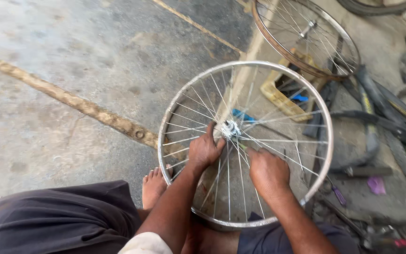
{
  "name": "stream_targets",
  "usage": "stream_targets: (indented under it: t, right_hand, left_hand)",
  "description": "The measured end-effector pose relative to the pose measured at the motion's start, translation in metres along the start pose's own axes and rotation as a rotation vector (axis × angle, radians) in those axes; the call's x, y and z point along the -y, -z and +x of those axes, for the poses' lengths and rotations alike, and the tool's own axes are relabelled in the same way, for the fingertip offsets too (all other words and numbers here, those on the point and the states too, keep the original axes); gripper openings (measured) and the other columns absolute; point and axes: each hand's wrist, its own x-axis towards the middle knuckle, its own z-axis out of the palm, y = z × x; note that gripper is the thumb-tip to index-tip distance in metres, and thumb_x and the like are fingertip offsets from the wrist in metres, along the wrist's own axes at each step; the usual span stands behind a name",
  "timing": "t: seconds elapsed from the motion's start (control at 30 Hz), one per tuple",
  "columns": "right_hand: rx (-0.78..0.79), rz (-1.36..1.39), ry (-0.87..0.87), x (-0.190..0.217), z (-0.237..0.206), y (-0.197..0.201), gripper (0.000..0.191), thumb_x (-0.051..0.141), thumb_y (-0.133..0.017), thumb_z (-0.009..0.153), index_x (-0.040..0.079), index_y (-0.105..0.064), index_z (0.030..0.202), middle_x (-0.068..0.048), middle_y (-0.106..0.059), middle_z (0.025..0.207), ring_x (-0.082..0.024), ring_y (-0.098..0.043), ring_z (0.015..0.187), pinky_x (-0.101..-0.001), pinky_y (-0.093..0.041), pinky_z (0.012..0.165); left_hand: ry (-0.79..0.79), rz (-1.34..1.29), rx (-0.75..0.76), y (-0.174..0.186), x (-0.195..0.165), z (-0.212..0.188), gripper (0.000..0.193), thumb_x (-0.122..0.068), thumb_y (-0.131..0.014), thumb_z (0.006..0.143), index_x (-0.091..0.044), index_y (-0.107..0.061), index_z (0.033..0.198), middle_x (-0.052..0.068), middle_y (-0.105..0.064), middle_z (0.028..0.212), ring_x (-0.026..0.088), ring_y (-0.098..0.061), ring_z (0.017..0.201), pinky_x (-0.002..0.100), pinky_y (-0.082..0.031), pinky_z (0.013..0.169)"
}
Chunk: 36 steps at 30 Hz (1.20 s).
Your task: The person works on a bicycle wheel by hand and using a small tool, then wipes the rim with a cloth before finishing by wrapping tape around the rim.
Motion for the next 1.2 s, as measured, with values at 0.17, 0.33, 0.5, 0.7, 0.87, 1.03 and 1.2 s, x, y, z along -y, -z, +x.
stream_targets:
  t: [0.17,0.33,0.5,0.7,0.87,1.03,1.2]
  right_hand:
    - [-0.027,0.025,0.058,-0.001,0.020,-0.017,0.042,0.007,-0.056,0.085,0.019,-0.074,0.121,-0.013,-0.074,0.090,-0.035,-0.073,0.074,-0.0480,-0.059,0.065]
    - [0.112,-0.007,-0.024,-0.008,0.020,-0.021,0.033,0.010,-0.057,0.084,0.024,-0.079,0.105,-0.013,-0.074,0.083,-0.035,-0.074,0.076,-0.0500,-0.059,0.064]
    - [0.074,-0.116,0.056,-0.008,0.022,-0.023,0.019,0.014,-0.056,0.089,0.014,-0.076,0.089,-0.013,-0.074,0.080,-0.035,-0.074,0.076,-0.0491,-0.059,0.065]
    - [0.075,-0.093,0.057,-0.006,0.025,-0.033,0.017,0.015,-0.058,0.086,0.012,-0.075,0.081,-0.013,-0.074,0.080,-0.035,-0.074,0.074,-0.0501,-0.059,0.063]
    - [0.003,-0.036,0.036,-0.009,0.018,-0.037,0.016,0.013,-0.059,0.084,0.012,-0.075,0.086,-0.016,-0.073,0.079,-0.038,-0.073,0.070,-0.0512,-0.059,0.060]
    - [0.091,-0.100,-0.029,-0.007,0.021,-0.036,0.020,0.019,-0.057,0.089,0.014,-0.076,0.084,-0.012,-0.074,0.084,-0.034,-0.074,0.078,-0.0499,-0.059,0.066]
    - [0.063,0.003,-0.023,-0.002,0.029,-0.031,0.024,0.013,-0.056,0.088,0.018,-0.077,0.099,-0.015,-0.074,0.081,-0.037,-0.073,0.074,-0.0520,-0.058,0.063]
  left_hand:
    - [0.055,-0.051,0.075,0.004,0.003,0.002,0.075,-0.058,-0.053,0.090,-0.018,-0.037,0.151,0.028,-0.073,0.098,0.045,-0.070,0.099,0.053,-0.053,0.090]
    - [0.121,-0.083,0.143,0.009,0.001,0.001,0.077,-0.057,-0.054,0.086,-0.020,-0.036,0.152,0.026,-0.073,0.101,0.041,-0.073,0.098,0.052,-0.053,0.091]
    - [0.085,-0.078,0.110,0.010,-0.001,0.003,0.076,-0.058,-0.055,0.089,-0.019,-0.038,0.152,0.028,-0.073,0.102,0.043,-0.071,0.102,0.052,-0.052,0.093]
    - [0.110,-0.081,0.096,0.004,0.004,0.005,0.079,-0.057,-0.057,0.086,-0.021,-0.035,0.153,0.028,-0.073,0.104,0.044,-0.069,0.104,0.052,-0.051,0.094]
    - [0.086,-0.070,0.099,0.000,0.008,0.006,0.079,-0.061,-0.055,0.088,-0.022,-0.035,0.154,0.028,-0.072,0.107,0.045,-0.068,0.106,0.053,-0.051,0.094]
    - [0.089,-0.076,0.117,0.001,0.007,0.007,0.083,-0.062,-0.054,0.089,-0.017,-0.031,0.155,0.028,-0.073,0.105,0.044,-0.069,0.106,0.053,-0.051,0.094]
    - [0.080,-0.077,0.088,0.007,0.003,0.004,0.075,-0.058,-0.052,0.090,-0.018,-0.038,0.151,0.029,-0.072,0.108,0.046,-0.068,0.106,0.053,-0.050,0.095]
